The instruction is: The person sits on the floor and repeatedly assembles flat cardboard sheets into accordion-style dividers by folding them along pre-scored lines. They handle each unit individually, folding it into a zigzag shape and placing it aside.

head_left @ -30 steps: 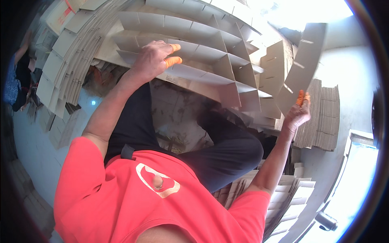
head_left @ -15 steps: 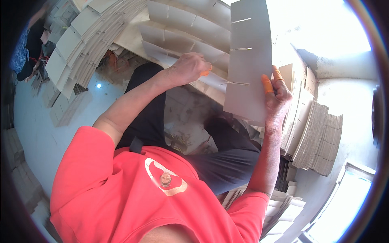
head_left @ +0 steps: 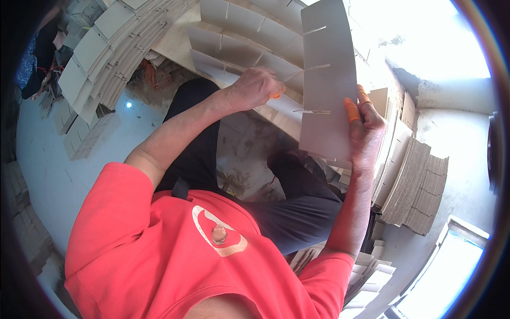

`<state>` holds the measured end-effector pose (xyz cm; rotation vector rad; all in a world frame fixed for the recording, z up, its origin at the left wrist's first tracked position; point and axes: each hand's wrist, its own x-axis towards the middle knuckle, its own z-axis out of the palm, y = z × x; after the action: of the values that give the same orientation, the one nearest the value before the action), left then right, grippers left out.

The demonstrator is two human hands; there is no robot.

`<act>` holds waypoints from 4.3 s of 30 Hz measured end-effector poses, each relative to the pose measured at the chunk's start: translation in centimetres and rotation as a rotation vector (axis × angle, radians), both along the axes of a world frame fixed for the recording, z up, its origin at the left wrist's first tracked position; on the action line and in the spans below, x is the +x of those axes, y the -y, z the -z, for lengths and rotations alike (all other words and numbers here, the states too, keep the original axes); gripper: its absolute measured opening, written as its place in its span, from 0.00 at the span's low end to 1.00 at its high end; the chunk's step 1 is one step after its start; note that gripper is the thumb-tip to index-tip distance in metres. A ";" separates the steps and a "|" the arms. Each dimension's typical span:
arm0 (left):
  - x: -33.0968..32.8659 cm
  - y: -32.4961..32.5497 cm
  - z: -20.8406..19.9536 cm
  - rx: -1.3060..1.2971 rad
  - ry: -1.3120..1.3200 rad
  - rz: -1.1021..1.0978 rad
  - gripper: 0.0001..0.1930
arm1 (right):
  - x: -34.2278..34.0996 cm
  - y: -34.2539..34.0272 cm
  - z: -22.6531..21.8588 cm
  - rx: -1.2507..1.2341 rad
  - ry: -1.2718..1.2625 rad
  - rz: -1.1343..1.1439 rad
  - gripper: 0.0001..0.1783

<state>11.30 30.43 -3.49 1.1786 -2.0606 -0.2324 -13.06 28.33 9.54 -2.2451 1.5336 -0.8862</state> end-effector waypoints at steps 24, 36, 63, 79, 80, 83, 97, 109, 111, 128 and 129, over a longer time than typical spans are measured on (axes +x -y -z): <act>-0.1 0.6 0.3 -0.053 0.013 0.017 0.04 | 1.4 -0.5 1.4 -0.062 -0.001 -0.081 0.16; 0.1 0.3 -0.7 -0.036 0.006 0.065 0.03 | 2.6 0.8 4.1 0.095 0.065 -0.223 0.14; 0.6 -0.7 -2.9 -0.022 0.030 0.005 0.21 | -22.7 -1.5 9.8 -0.046 -0.877 0.542 0.18; 5.6 -2.4 -2.2 0.025 0.089 -0.116 0.16 | -3.5 -5.4 -2.8 -0.130 0.195 0.292 0.30; 5.9 -2.2 -1.7 0.056 0.084 -0.108 0.14 | -2.8 -5.4 -1.7 -0.053 0.228 0.187 0.34; 6.6 -1.7 0.1 0.086 0.048 -0.103 0.06 | 1.5 -5.2 0.0 -0.112 0.008 0.067 0.32; 6.6 -1.2 -0.1 -0.048 -0.003 -0.091 0.03 | 6.9 -3.5 1.7 -0.131 -0.029 -0.090 0.30; 6.6 -1.0 -0.1 -0.010 -0.031 -0.099 0.02 | 9.0 -3.4 3.0 0.176 -0.042 -0.183 0.28; 6.6 -0.9 -0.2 0.014 -0.038 -0.100 0.03 | 9.2 -2.9 4.6 0.156 0.010 -0.263 0.27; 6.3 -0.5 -0.9 0.007 -0.044 -0.050 0.08 | -9.8 -1.5 5.0 -0.396 -0.551 0.453 0.17; 6.0 -0.2 -0.8 0.013 -0.057 -0.042 0.08 | -13.7 -1.9 4.9 -0.401 -0.676 0.494 0.18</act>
<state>17.32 30.64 -2.72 1.2089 -1.9857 -0.2565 -26.75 30.19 4.66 -2.6670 2.4779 -0.6020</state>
